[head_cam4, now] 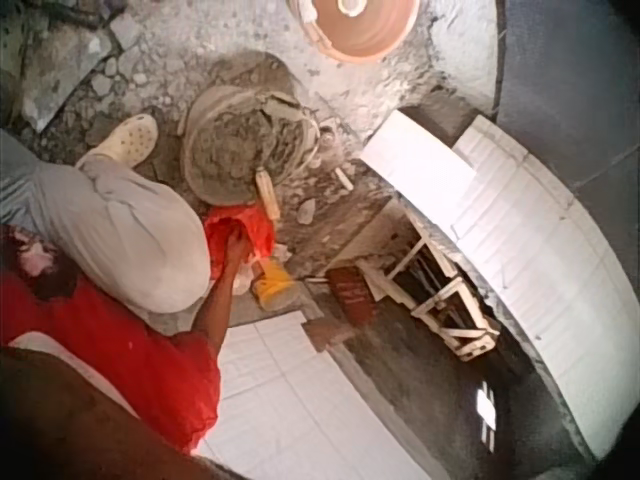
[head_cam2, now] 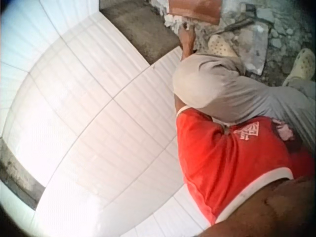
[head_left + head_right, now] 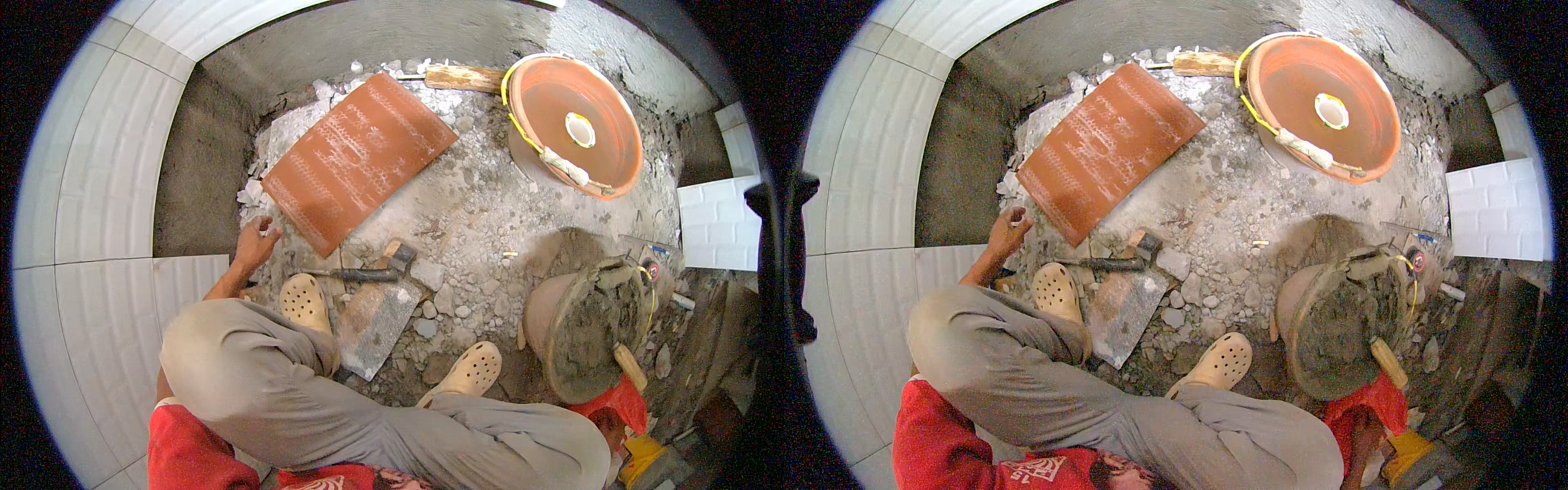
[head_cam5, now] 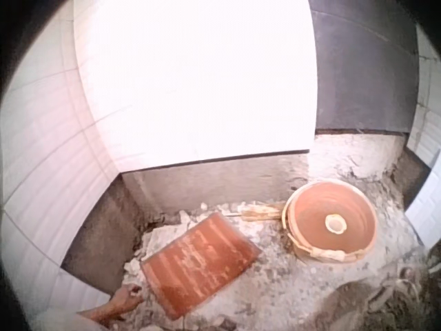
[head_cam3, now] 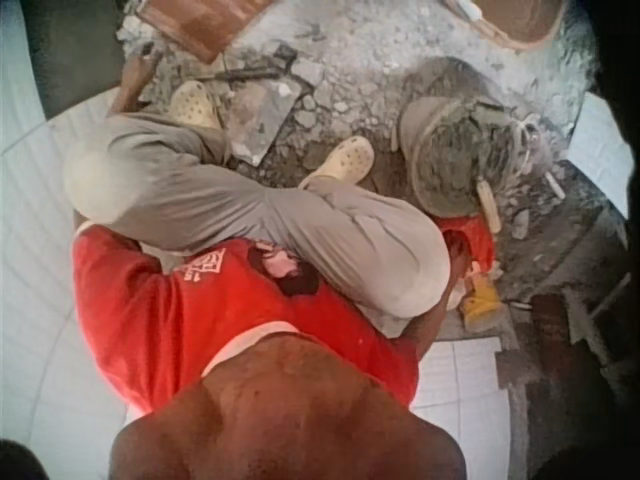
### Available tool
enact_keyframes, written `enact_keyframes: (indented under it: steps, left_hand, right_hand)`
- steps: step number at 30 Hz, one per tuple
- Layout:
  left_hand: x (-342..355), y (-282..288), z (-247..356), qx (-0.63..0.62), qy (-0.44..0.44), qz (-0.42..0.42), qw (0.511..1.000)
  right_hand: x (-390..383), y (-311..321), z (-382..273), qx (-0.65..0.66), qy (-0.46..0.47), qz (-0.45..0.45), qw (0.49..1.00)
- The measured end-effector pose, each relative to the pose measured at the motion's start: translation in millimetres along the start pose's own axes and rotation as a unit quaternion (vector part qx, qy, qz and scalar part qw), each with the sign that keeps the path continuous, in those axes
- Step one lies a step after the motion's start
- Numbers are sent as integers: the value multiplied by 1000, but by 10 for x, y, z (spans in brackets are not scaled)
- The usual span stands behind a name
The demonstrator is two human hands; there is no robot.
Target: The person scoops cement from a bucket and spreads it onto a terracotta tile using a trowel. They then press the tile onto a wall and adjust its position to align with existing tiles.
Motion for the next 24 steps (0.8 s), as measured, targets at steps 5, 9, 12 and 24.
enact_keyframes:
  steps: [5,9,12,24]
  left_hand:
    - [182,-134,-178,-87,98,20,991]
    - [317,-354,-225,-252,179,-19,951]
    - [359,-498,-137,-362,176,-49,914]
    - [357,-781,21,-503,182,-147,832]
  right_hand:
    - [-396,543,45,48,16,87,995]
    - [-1028,1440,-649,-133,-75,87,984]
    - [-1266,2192,-1679,-92,-50,314,944]
    - [872,1341,-5641,578,125,-169,789]
Point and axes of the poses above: each hand's wrist, its own x-axis towards the middle knuckle, its own y-axis out of the back of the hand, z = x × y, the point moved 5 cm from there along x, towards the middle knuckle, and after that the axes turned 7 degrees about y, right-handed, at the moved point
